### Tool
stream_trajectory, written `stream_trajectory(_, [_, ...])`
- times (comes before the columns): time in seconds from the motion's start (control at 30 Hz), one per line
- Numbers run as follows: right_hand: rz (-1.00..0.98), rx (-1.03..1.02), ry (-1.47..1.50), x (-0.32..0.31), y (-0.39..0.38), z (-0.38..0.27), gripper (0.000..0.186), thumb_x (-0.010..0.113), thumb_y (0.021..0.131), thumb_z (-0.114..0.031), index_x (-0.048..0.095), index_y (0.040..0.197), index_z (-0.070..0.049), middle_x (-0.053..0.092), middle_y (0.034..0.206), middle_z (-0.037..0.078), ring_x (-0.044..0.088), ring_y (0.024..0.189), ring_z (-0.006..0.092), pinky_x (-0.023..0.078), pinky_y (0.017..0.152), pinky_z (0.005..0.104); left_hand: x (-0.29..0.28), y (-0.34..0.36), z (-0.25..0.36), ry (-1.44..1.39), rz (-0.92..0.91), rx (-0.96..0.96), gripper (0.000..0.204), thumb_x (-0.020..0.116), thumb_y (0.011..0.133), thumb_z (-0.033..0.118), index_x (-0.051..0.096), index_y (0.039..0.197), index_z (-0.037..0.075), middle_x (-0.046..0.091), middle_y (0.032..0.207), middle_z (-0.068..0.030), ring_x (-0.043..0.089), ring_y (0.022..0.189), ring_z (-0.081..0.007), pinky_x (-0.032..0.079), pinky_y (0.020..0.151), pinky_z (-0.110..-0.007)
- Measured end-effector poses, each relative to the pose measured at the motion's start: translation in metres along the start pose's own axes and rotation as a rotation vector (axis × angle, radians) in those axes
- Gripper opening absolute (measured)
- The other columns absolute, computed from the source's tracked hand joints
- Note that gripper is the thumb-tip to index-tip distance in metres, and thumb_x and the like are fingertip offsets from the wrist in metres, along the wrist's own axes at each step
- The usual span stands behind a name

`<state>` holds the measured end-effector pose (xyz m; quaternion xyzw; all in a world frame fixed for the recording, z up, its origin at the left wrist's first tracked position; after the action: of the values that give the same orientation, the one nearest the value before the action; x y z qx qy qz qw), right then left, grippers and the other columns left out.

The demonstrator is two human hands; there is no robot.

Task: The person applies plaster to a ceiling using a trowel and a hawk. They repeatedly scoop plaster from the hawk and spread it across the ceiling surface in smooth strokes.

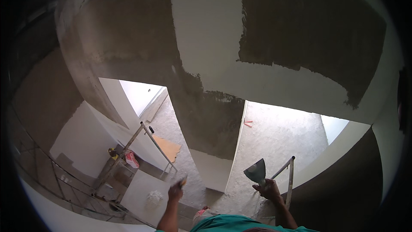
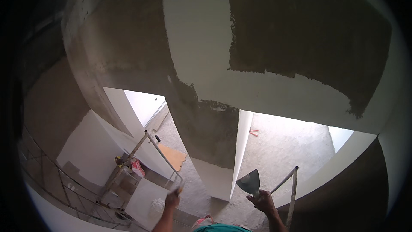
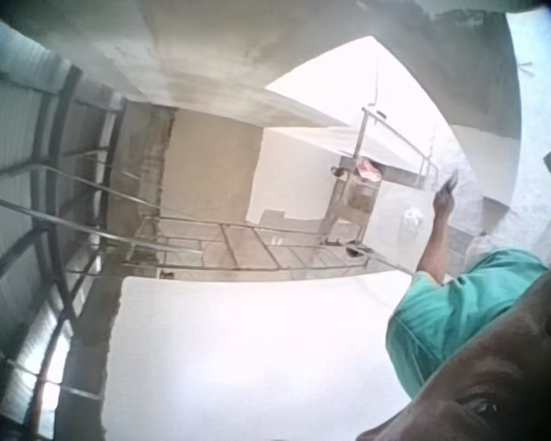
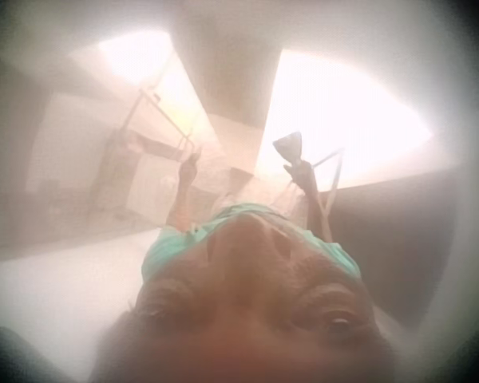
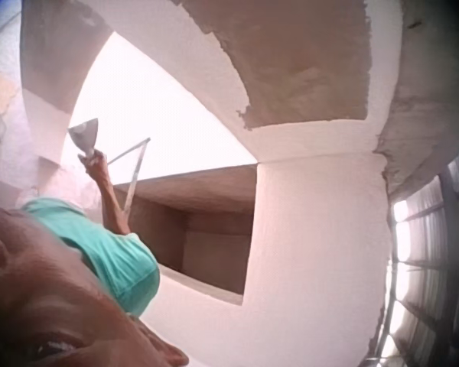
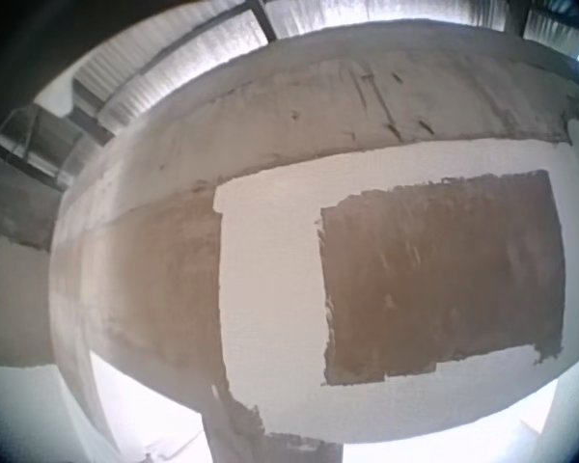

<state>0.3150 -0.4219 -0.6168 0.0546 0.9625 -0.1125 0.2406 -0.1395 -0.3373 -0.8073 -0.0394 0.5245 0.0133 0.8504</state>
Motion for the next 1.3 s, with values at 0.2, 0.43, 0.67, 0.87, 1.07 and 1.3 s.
stream_trajectory(0.2, [0.024, -0.019, -0.047, 0.015, -0.006, 0.027, 0.034, 0.079, 0.08, -0.028, 0.062, 0.071, 0.0, 0.058, 0.053, 0.006, 0.056, 0.046, 0.011, 0.045, 0.044, 0.0294, -0.296, 0.128, 0.27, -0.11, 0.75, 0.995, 0.053, 0.059, 0.083, 0.005, 0.053, 0.136, 0.007, 0.059, 0.13, -0.0184, 0.055, 0.121, -0.0367, 0.043, 0.102, -0.048])
stream_trajectory(0.43, [0.168, 0.144, 0.186, 0.024, -0.046, 0.036, 0.033, 0.08, 0.077, -0.029, 0.063, 0.068, -0.003, 0.059, 0.052, 0.004, 0.056, 0.042, 0.0101, 0.047, 0.044, 0.0288, -0.526, 0.185, 0.5, 0.226, 1.398, 1.231, 0.066, 0.062, 0.076, -0.004, 0.051, 0.138, 0.017, 0.056, 0.136, -0.0098, 0.052, 0.122, -0.0379, 0.04, 0.1, -0.051])
stream_trajectory(0.67, [0.376, 0.277, 0.447, 0.038, -0.066, 0.048, 0.024, 0.081, 0.076, -0.013, 0.059, 0.068, -0.004, 0.055, 0.053, 0.001, 0.052, 0.043, 0.0084, 0.042, 0.039, 0.0268, -0.625, 0.203, 0.594, 0.254, 1.52, 1.068, 0.068, 0.052, 0.078, 0.002, 0.044, 0.144, 0.016, 0.05, 0.142, -0.0154, 0.047, 0.129, -0.0376, 0.035, 0.104, -0.054])
stream_trajectory(0.87, [0.37, 0.253, 0.448, 0.04, -0.063, 0.028, 0.026, 0.08, 0.076, -0.013, 0.057, 0.066, -0.006, 0.055, 0.053, 0.001, 0.052, 0.042, 0.0083, 0.042, 0.039, 0.0268, -0.657, 0.203, 0.609, 0.297, 1.614, 1.063, 0.064, 0.051, 0.08, 0.003, 0.045, 0.143, 0.016, 0.051, 0.142, -0.0135, 0.047, 0.129, -0.0363, 0.033, 0.106, -0.054])
stream_trajectory(1.07, [0.406, 0.223, 0.403, 0.039, -0.058, 0.037, 0.027, 0.081, 0.075, -0.016, 0.058, 0.066, -0.006, 0.056, 0.052, 0.001, 0.053, 0.043, 0.0084, 0.043, 0.04, 0.0275, -0.667, 0.213, 0.639, 0.28, 1.582, 1.039, 0.062, 0.05, 0.082, 0.008, 0.045, 0.143, 0.017, 0.048, 0.144, -0.0131, 0.045, 0.131, -0.0356, 0.03, 0.109, -0.055])
stream_trajectory(1.3, [0.436, 0.309, 0.374, 0.033, -0.063, 0.034, 0.024, 0.08, 0.075, -0.015, 0.06, 0.069, -0.004, 0.056, 0.053, 0.002, 0.053, 0.042, 0.0092, 0.042, 0.04, 0.0275, -0.665, 0.218, 0.65, 0.268, 1.581, 1.006, 0.061, 0.048, 0.082, 0.012, 0.046, 0.143, 0.019, 0.047, 0.146, -0.0107, 0.046, 0.129, -0.0369, 0.031, 0.106, -0.058])
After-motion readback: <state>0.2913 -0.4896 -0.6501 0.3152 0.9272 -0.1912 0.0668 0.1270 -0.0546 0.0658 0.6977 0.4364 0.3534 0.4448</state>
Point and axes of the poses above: each hand's wrist, its own y-axis towards the middle knuckle, its own x-axis out of the palm, z = x × y, the point moved 2 cm from there along y, towards the middle knuckle
